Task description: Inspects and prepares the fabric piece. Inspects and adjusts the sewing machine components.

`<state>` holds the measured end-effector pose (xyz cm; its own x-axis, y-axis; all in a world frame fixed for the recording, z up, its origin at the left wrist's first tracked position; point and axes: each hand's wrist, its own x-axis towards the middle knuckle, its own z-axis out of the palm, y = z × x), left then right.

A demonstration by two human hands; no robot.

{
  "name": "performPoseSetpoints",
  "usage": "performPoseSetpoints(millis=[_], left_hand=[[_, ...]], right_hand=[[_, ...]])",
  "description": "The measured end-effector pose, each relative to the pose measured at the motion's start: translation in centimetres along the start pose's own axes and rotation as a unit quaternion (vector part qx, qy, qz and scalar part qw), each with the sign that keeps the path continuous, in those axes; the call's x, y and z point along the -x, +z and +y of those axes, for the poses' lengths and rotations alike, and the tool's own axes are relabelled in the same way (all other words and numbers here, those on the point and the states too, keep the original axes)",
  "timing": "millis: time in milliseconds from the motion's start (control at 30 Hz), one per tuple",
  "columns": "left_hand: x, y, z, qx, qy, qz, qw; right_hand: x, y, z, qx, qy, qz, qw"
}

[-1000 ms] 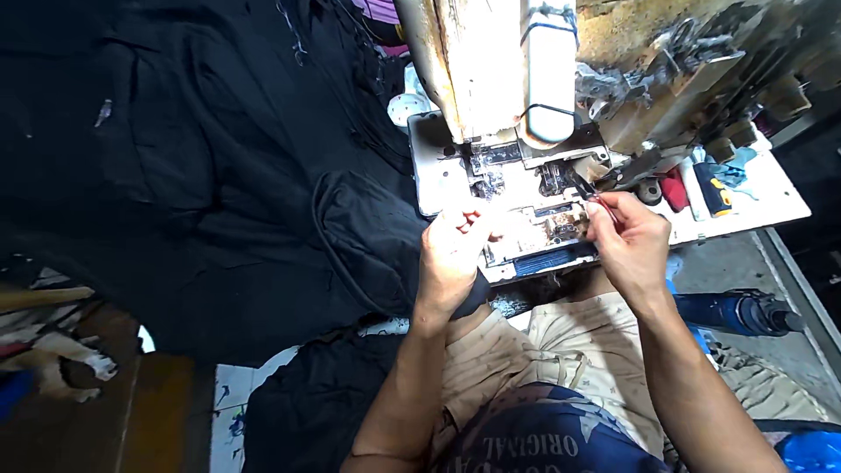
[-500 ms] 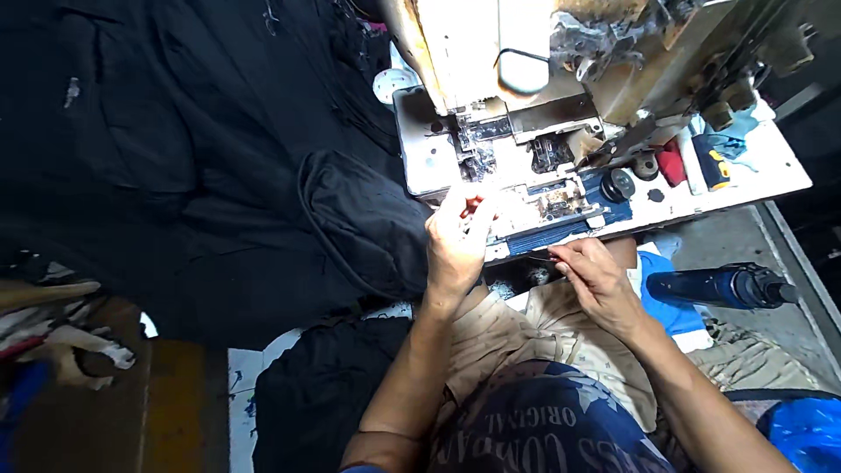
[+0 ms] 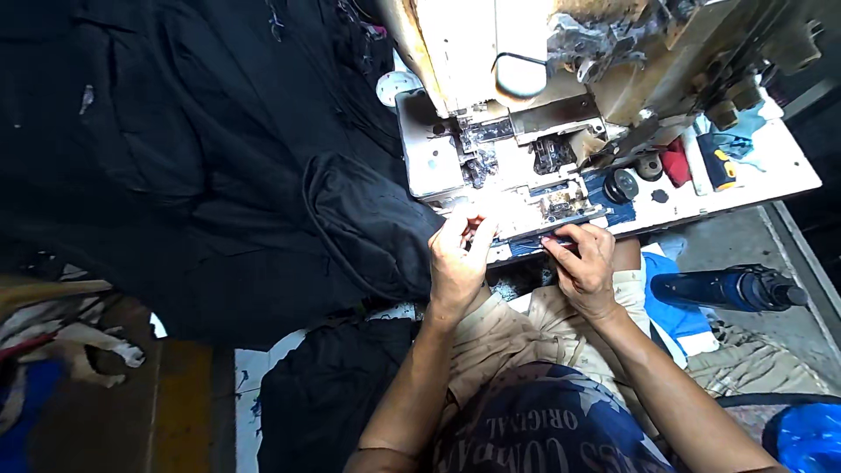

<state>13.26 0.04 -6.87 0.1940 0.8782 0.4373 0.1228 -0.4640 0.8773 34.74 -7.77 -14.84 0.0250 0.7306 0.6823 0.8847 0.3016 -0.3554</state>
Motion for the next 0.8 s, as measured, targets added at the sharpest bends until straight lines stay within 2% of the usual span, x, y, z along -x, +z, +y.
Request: performPoseSetpoints(millis=[100, 233, 467, 800], left_hand=[[0.2, 0.1, 0.0, 0.016, -0.007, 0.003, 1.0], [0.4, -0.3, 0.4, 0.018, 0.002, 0.013, 1.0], [0.8, -1.3, 0.8, 0.038, 0.016, 0.028, 0.999], [0.5, -1.6, 2.0, 0.123, 0.058, 0.051, 0.989]], right_hand=[[-0.2, -0.1, 0.4, 0.0, 0.032, 0.028, 0.999], [-0.8, -0.5, 0.4, -0.032, 0.059, 0.006, 0.998], [-0.7, -1.2, 0.3, -0.063, 0.057, -0.001, 0.996], [0.4, -1.9, 0.8, -0.026, 0.062, 0.024, 0.997]])
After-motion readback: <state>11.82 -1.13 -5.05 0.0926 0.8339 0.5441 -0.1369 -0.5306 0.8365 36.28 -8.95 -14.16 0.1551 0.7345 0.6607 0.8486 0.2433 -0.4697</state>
